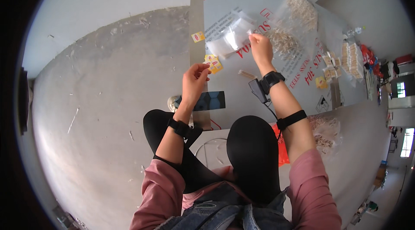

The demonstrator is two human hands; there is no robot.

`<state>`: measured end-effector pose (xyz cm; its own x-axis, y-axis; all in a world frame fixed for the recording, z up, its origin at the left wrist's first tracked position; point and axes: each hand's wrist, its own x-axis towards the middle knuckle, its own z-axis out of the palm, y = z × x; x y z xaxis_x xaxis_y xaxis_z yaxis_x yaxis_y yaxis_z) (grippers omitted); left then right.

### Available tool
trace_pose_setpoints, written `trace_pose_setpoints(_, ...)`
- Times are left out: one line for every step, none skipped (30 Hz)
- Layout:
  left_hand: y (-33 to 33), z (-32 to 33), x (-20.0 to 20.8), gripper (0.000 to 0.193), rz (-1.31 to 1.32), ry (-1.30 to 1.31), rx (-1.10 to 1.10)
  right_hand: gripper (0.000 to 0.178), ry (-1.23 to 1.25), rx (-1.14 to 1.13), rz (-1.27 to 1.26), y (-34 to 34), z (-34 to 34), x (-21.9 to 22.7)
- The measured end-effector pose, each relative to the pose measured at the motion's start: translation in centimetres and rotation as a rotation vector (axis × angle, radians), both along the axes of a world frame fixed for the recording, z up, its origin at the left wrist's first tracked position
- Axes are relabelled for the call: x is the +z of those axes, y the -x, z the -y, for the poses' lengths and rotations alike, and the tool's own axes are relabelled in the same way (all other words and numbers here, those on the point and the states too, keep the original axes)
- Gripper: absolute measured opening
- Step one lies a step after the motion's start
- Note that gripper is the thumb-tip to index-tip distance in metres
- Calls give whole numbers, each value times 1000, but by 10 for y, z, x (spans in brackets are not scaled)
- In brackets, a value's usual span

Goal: The person is counting and arranging cotton swabs into small plastic bags at a workstation.

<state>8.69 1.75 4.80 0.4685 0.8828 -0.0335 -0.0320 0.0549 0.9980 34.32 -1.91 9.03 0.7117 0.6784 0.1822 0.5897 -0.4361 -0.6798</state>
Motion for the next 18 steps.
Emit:
trace_pose_setpoints(1,2,2,18,4,-7,-1,26,-125,-18,-16,3,4,5)
trace_pose_setpoints(1,4,6,19,33,-9,-1,26,-134,-20,-11,5,11,14)
trace_pose_setpoints(1,6,10,20,63,-14,-2,25,-264,35,-159,5,20,25)
trace_pose_setpoints(4,10,18,20,65,-21,-5,24,-390,92,-311,11,30,39)
trace_pose_setpoints(15,14,31,23,148,5,13,18,-387,99,-337,33,41,61)
trace_pose_setpoints(22,19,50,26,242,24,21,17,-441,169,-395,45,60,79)
trace_pose_setpoints(35,23,66,42,278,6,-48,17,-497,239,-452,57,78,97)
trace_pose_setpoints(44,34,84,42,277,-9,-52,11,-517,249,-480,78,98,119)
trace_pose_setpoints(52,48,107,50,344,-13,-88,11,-519,276,-489,96,119,140)
trace_pose_setpoints(59,63,128,59,413,-17,-126,11,-521,289,-475,113,142,159)
trace_pose_setpoints(63,78,143,66,404,26,-204,11,-522,300,-466,127,163,171)
trace_pose_setpoints(68,95,155,73,383,73,-271,11,-533,296,-479,142,180,178)
trace_pose_setpoints(70,113,168,57,382,78,-211,10,-538,323,-548,157,197,187)
trace_pose_setpoints(78,121,173,57,369,67,-213,10,-545,350,-613,168,210,193)
trace_pose_setpoints(87,127,176,46,330,127,-238,10,-538,357,-647,177,220,194)
trace_pose_setpoints(93,136,178,36,291,189,-263,9,-529,362,-679,184,230,196)
trace_pose_setpoints(100,147,180,19,329,194,-208,9,-540,364,-694,191,240,194)
trace_pose_setpoints(108,159,184,19,313,188,-205,9,-542,371,-680,197,249,194)
